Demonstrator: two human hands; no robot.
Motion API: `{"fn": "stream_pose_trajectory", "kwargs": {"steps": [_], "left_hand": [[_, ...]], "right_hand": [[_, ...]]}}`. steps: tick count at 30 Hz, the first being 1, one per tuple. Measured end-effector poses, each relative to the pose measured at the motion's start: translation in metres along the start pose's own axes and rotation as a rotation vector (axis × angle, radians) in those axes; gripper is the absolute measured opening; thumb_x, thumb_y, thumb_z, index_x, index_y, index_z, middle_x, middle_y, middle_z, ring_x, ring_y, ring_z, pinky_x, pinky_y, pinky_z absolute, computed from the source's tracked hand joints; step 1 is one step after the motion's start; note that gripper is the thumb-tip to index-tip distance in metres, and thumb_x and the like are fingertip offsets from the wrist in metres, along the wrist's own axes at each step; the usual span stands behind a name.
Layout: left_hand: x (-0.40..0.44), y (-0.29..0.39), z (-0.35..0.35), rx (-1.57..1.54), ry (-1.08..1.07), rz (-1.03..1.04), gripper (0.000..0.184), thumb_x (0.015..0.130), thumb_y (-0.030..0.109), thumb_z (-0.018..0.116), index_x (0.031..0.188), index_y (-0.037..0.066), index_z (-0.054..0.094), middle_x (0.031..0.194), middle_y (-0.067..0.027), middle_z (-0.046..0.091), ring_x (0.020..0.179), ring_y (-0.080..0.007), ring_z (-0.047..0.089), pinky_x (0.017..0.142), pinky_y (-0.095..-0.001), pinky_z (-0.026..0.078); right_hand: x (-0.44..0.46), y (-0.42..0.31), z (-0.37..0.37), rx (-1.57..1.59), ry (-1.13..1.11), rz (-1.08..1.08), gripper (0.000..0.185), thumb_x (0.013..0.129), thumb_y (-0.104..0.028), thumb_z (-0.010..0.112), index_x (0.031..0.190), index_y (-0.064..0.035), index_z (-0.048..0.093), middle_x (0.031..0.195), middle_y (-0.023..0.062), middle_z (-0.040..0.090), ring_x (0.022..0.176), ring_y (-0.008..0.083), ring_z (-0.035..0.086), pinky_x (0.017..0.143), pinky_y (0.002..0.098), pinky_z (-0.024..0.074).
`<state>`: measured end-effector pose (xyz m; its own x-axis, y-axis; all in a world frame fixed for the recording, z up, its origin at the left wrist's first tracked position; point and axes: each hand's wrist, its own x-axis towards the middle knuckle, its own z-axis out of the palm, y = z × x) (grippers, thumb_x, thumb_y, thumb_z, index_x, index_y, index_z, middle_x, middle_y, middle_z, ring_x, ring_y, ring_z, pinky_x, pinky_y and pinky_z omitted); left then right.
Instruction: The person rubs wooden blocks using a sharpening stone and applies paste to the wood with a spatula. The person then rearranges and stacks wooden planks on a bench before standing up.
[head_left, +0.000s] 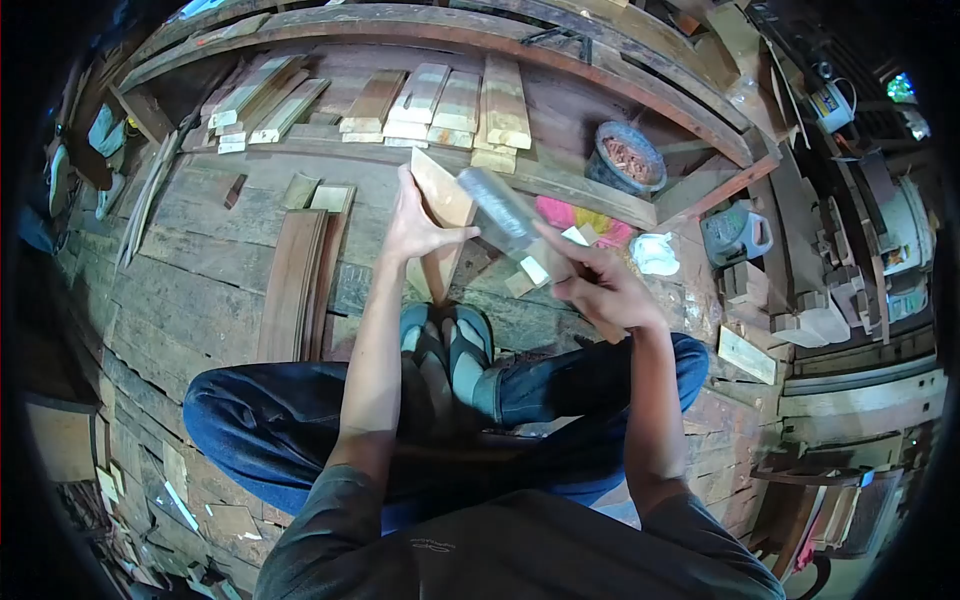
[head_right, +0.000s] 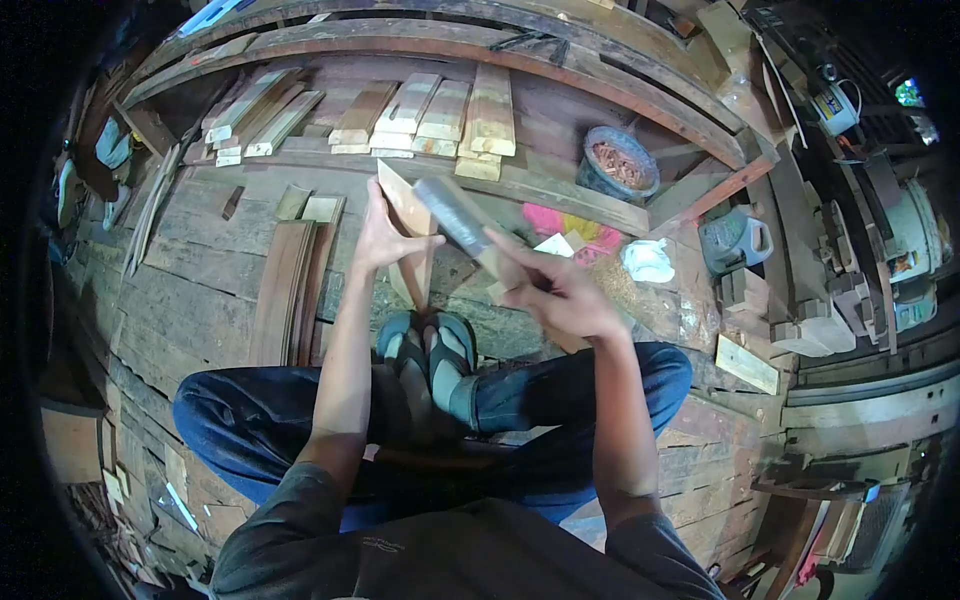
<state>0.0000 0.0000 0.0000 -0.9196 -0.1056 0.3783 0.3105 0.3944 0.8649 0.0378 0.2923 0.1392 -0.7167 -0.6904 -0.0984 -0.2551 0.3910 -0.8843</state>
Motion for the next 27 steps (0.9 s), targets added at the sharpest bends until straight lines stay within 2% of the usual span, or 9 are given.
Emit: {"fn": "stream_pose_trajectory", "kwargs": {"steps": [5, 6, 8, 11, 13, 14, 20, 23, 27], "left_hand": [[0.005, -0.015, 0.004, -0.290, 0.122, -0.058, 0.090, 0.078, 0.054, 0.076, 0.136, -0.001, 0.034, 0.130, -0.0208, 0.052, 0.123, -0.0304, 0.050, 0.106, -0.0437, 0.039], [0.009, -0.016, 0.011, -0.384, 0.146, 0.009, 0.079, 0.089, 0.053, 0.065, 0.137, -0.003, 0.038, 0.130, -0.0188, 0.055, 0.123, -0.0273, 0.050, 0.107, -0.0407, 0.037], [0.012, -0.011, 0.014, -0.488, 0.224, -0.067, 0.070, 0.093, 0.050, 0.059, 0.136, -0.003, 0.043, 0.129, -0.0175, 0.057, 0.124, -0.0252, 0.050, 0.108, -0.0387, 0.034], [0.016, 0.008, 0.013, -0.553, 0.307, -0.260, 0.061, 0.098, 0.047, 0.052, 0.131, -0.005, 0.053, 0.128, -0.0163, 0.059, 0.125, -0.0241, 0.049, 0.111, -0.0374, 0.029], [0.024, 0.012, 0.004, -0.546, 0.266, -0.262, 0.061, 0.098, 0.046, 0.051, 0.130, -0.006, 0.055, 0.131, -0.0172, 0.058, 0.127, -0.0252, 0.048, 0.113, -0.0378, 0.027], [0.018, 0.017, 0.008, -0.522, 0.367, -0.372, 0.065, 0.097, 0.047, 0.052, 0.132, -0.008, 0.054, 0.136, -0.0197, 0.056, 0.133, -0.0273, 0.045, 0.116, -0.0390, 0.024], [0.023, -0.016, 0.006, -0.421, 0.284, -0.343, 0.071, 0.095, 0.049, 0.054, 0.134, -0.011, 0.054, 0.140, -0.0241, 0.053, 0.136, -0.0307, 0.042, 0.117, -0.0408, 0.021], [0.020, 0.020, 0.000, -0.489, 0.373, -0.406, 0.072, 0.093, 0.050, 0.055, 0.132, -0.011, 0.054, 0.141, -0.0248, 0.052, 0.138, -0.0309, 0.040, 0.118, -0.0406, 0.021], [0.022, -0.003, 0.006, -0.406, 0.410, -0.366, 0.070, 0.094, 0.049, 0.054, 0.133, -0.008, 0.053, 0.134, -0.0202, 0.057, 0.133, -0.0283, 0.044, 0.115, -0.0387, 0.025]], "right_hand": [[0.000, 0.036, 0.000, 0.349, 0.198, 0.046, 0.076, 0.084, 0.008, 0.057, 0.154, -0.0169, 0.041, 0.086, -0.0089, 0.055, 0.054, 0.0019, 0.036, 0.052, 0.0210, 0.0351], [-0.003, 0.050, -0.006, 0.443, 0.173, 0.092, 0.076, 0.084, 0.007, 0.056, 0.155, -0.0150, 0.040, 0.102, -0.0054, 0.061, 0.069, 0.0040, 0.049, 0.066, 0.0213, 0.0440], [0.000, 0.073, 0.003, 0.473, 0.253, 0.096, 0.076, 0.083, 0.007, 0.056, 0.155, -0.0128, 0.040, 0.117, -0.0017, 0.061, 0.091, 0.0074, 0.055, 0.083, 0.0232, 0.0445], [0.001, 0.074, 0.011, 0.492, 0.301, 0.101, 0.075, 0.082, 0.005, 0.059, 0.153, -0.0076, 0.040, 0.144, 0.0041, 0.053, 0.133, 0.0141, 0.045, 0.112, 0.0291, 0.0317], [0.004, 0.086, 0.008, 0.387, 0.267, 0.043, 0.075, 0.081, 0.003, 0.061, 0.153, -0.0065, 0.041, 0.145, 0.0045, 0.052, 0.134, 0.0147, 0.045, 0.113, 0.0301, 0.0312], [0.003, 0.090, 0.007, 0.380, 0.264, 0.042, 0.075, 0.081, 0.001, 0.063, 0.152, -0.0063, 0.041, 0.146, 0.0045, 0.052, 0.134, 0.0147, 0.045, 0.113, 0.0304, 0.0307], [0.002, 0.100, 0.006, 0.387, 0.236, -0.021, 0.076, 0.080, -0.004, 0.069, 0.151, -0.0057, 0.043, 0.148, 0.0049, 0.050, 0.136, 0.0148, 0.043, 0.115, 0.0316, 0.0289], [0.001, 0.099, 0.006, 0.364, 0.227, -0.008, 0.076, 0.080, -0.005, 0.071, 0.151, -0.0058, 0.044, 0.149, 0.0054, 0.049, 0.137, 0.0154, 0.043, 0.116, 0.0321, 0.0284], [0.001, 0.097, 0.008, 0.333, 0.234, -0.005, 0.076, 0.080, -0.007, 0.072, 0.151, -0.0059, 0.044, 0.150, 0.0060, 0.048, 0.137, 0.0163, 0.043, 0.116, 0.0328, 0.0281]]}}
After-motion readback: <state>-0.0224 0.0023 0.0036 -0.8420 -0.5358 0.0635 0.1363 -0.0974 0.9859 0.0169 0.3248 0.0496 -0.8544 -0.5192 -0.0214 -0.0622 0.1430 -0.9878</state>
